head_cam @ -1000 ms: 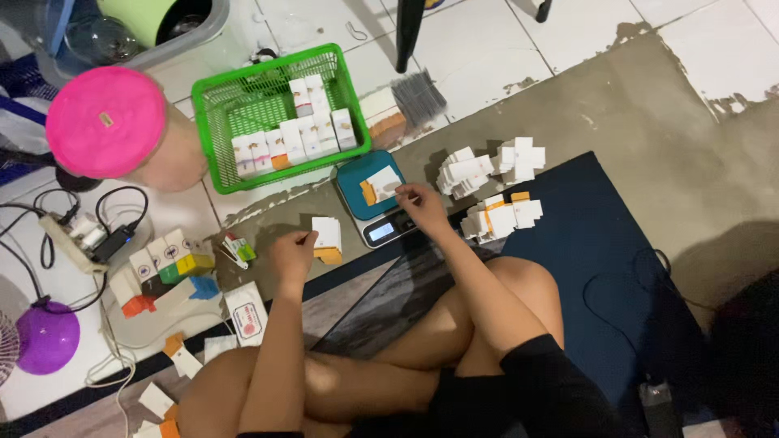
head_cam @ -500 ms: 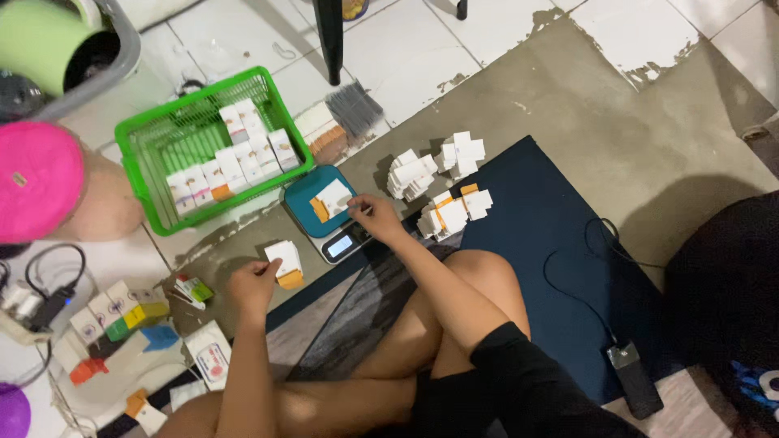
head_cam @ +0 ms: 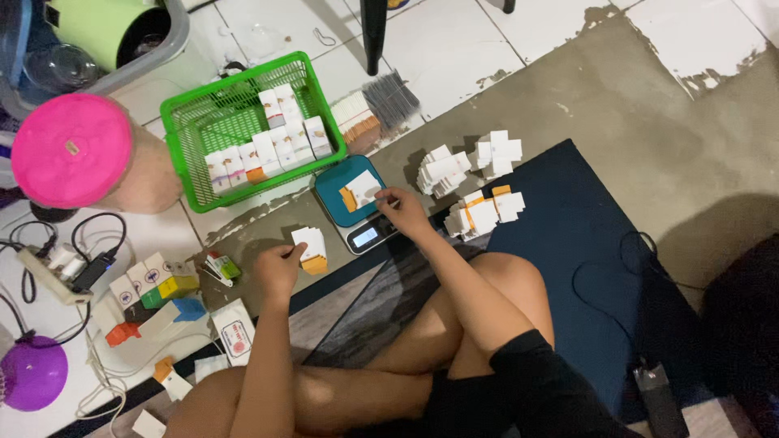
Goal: The person assembles small white cardboard boxes and inserts product vials or tubes into them, then uses a digital scale to weigh the packaged items.
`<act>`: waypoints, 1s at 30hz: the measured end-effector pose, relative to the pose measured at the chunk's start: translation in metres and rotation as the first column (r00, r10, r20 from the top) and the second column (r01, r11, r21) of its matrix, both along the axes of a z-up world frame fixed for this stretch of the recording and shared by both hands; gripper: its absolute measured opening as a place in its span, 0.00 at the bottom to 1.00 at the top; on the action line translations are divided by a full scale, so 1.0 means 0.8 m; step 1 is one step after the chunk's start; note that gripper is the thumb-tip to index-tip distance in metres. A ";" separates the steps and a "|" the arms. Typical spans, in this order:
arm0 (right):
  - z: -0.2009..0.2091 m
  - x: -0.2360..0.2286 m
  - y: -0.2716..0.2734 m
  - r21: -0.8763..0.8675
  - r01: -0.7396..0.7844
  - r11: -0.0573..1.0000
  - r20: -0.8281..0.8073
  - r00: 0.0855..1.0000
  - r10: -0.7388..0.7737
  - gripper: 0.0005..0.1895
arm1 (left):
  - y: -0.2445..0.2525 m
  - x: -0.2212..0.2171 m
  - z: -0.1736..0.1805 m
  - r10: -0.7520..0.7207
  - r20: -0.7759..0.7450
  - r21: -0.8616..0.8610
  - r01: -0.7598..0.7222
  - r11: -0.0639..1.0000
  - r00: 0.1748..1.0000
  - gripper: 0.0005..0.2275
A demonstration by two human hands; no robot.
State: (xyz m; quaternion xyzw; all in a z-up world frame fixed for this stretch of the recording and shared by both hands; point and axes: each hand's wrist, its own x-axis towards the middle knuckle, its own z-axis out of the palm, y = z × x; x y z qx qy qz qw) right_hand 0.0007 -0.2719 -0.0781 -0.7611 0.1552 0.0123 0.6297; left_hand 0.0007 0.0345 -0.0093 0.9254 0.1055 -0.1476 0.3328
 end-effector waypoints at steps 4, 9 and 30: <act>0.001 0.003 -0.002 -0.003 -0.026 1.000 0.001 1.000 0.026 0.13 | -0.002 -0.001 0.004 0.008 0.027 -0.007 -0.008 1.000 1.000 0.18; -0.004 0.010 -0.007 -0.041 -0.066 0.997 -0.017 0.998 0.065 0.15 | 0.002 0.004 -0.011 -0.044 0.021 0.014 0.044 0.999 0.999 0.14; 0.035 -0.003 0.002 -0.100 -0.174 0.980 -0.097 0.982 0.165 0.17 | 0.004 0.003 0.003 -0.020 -0.033 0.060 0.022 0.998 0.999 0.17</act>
